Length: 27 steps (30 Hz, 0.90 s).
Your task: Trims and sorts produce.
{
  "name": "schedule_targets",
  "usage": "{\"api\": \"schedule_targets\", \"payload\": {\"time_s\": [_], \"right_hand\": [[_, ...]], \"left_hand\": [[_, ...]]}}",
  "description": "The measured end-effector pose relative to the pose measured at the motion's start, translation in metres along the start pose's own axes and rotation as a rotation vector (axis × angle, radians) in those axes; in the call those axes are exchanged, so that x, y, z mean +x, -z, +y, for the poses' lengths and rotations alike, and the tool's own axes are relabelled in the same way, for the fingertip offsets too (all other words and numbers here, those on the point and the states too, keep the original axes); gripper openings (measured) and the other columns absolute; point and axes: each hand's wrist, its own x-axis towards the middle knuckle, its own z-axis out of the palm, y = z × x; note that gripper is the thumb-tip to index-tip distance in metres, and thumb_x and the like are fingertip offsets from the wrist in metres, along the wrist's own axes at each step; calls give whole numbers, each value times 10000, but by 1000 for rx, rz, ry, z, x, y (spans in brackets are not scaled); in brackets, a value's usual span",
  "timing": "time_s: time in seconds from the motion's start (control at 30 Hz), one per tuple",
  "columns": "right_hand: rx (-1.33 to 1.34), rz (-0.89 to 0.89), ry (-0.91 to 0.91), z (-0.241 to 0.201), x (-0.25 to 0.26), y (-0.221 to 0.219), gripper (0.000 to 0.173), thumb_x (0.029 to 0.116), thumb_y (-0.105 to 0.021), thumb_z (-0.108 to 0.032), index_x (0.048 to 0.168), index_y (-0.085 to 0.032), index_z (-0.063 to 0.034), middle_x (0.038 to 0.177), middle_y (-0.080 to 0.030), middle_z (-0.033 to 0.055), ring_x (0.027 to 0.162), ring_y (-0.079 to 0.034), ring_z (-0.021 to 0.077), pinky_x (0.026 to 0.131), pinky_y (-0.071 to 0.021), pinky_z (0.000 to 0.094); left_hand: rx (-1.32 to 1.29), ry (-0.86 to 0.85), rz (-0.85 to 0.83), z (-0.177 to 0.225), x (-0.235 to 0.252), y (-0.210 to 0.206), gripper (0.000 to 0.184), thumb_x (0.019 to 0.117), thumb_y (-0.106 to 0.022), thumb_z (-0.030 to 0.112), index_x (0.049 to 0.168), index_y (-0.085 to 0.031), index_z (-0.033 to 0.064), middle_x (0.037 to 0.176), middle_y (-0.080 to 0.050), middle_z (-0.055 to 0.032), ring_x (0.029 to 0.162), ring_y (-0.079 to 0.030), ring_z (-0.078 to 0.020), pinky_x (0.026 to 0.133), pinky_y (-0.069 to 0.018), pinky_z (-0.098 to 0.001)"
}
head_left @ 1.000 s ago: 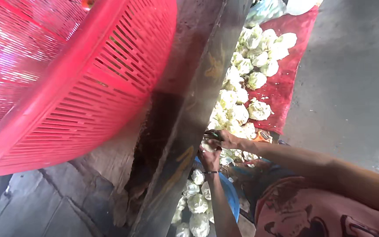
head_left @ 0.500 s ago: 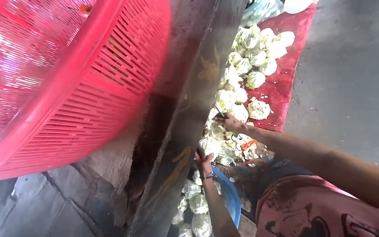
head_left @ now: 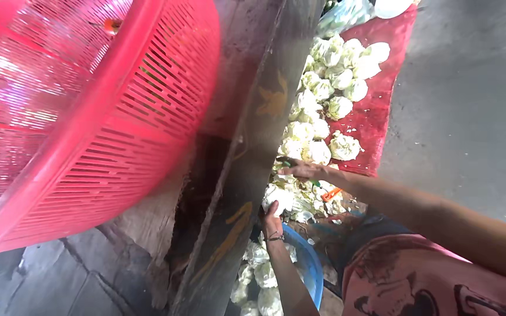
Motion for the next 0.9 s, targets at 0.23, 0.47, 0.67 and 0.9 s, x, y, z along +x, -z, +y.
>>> {"api": "schedule_targets", "payload": {"time_s": [0.23, 0.47, 0.67, 0.9], "right_hand": [[232, 106, 286, 6, -18, -35, 358, 971, -679, -154, 1296, -628, -15, 1011, -665, 23, 734, -549, -9, 682, -476, 187], [-314, 141, 748, 43, -18, -38, 429, 916, -705, -234, 1179, -681, 104, 1116, -722, 255, 1016, -713, 341, 942, -548, 483], [-126, 318, 395, 27, -10, -19, 253, 1018, -597, -126, 1149, -693, 69, 964, -718, 208, 856, -694, 264, 849, -559, 455], [-573, 332, 204, 13, 19, 3, 792, 876, -798, -449, 1502, -470, -93, 1503, -467, 242, 1017, -680, 426, 830, -550, 629]], "left_hand": [[99, -131, -20, 13, -4, -8, 811, 826, -630, -120, 1541, -283, 42, 1435, -483, -135, 1153, -567, -155, 946, -521, -336], [-350, 131, 94, -17, -4, -12, 431, 1031, -499, 208, 1423, -354, 102, 1216, -587, -128, 1030, -636, -246, 842, -579, -466], [-260, 172, 145, -41, -8, 15, 420, 1042, -396, 157, 1455, -344, 96, 1308, -532, -128, 1119, -575, -239, 928, -523, -482], [-583, 267, -28, -38, -8, 18, 1156, 507, -771, 839, 1362, -485, 115, 1164, -678, -180, 1028, -685, -383, 809, -593, -589]]}}
